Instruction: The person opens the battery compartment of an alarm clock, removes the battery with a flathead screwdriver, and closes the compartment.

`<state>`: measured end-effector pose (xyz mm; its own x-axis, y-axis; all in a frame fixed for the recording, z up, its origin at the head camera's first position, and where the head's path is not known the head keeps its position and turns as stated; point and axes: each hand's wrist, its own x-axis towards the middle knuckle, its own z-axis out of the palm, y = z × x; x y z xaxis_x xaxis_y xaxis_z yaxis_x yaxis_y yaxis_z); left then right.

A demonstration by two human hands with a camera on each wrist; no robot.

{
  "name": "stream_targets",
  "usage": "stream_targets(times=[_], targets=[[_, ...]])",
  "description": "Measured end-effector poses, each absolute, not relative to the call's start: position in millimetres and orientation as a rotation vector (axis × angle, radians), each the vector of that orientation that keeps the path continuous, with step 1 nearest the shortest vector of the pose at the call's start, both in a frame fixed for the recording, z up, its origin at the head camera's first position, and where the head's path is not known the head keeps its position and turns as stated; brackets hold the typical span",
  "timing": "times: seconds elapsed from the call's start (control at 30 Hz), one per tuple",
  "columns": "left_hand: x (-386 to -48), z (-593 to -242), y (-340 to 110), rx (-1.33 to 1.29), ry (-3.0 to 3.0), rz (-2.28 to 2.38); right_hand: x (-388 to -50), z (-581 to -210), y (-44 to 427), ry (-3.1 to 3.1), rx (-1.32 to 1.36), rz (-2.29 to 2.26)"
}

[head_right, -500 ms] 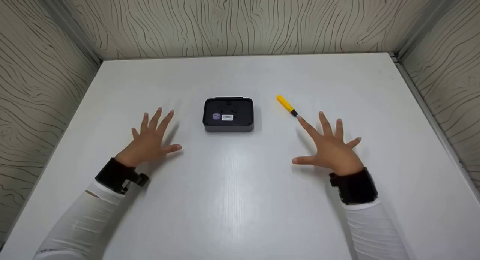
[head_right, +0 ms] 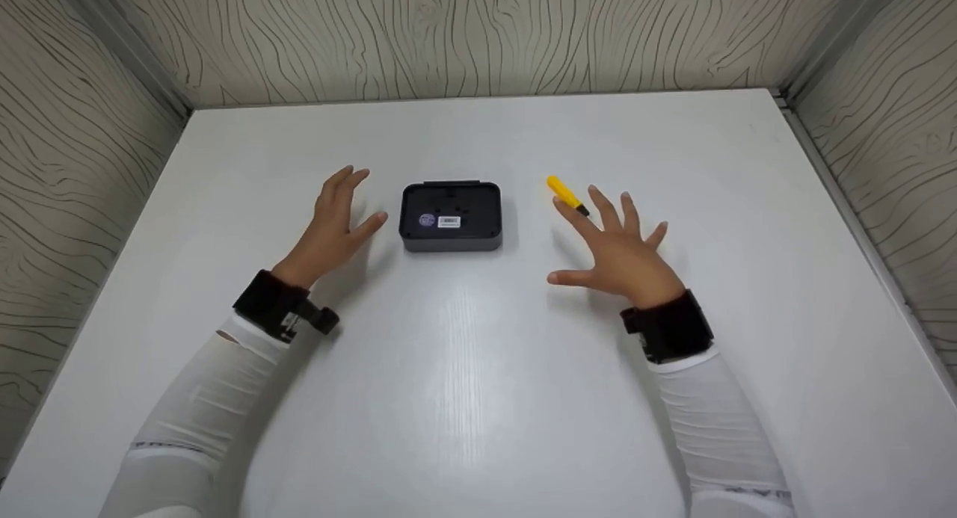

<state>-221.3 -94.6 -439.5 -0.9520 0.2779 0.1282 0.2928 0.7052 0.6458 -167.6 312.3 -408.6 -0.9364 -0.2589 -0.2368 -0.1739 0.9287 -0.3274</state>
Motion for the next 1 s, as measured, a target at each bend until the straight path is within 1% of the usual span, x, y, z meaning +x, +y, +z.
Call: stream_targets(times=[0.27, 0.47, 0.57, 0.83, 1.0], targets=[[-236, -448, -68, -0.377, -2.749, -1.495, -183, -403, 282, 2.825, -0.428, -0.445], [-239, -459, -50, -0.148, -2.685, -1.787, -192, -402, 268, 2.823, -0.452, -0.46], [-240, -462, -44, -0.08, -2.67, -1.834, -198, -401, 262, 2.827, -0.47, -0.487], [-246, -464, -26, -0.079, -2.639, -1.883, -214, -400, 244, 2.884, -0.597, -0.556], [-249, -466, -16, 0.004, -2.537, -1.963, -227, -404, 228, 2.913, -0.635, -0.575]])
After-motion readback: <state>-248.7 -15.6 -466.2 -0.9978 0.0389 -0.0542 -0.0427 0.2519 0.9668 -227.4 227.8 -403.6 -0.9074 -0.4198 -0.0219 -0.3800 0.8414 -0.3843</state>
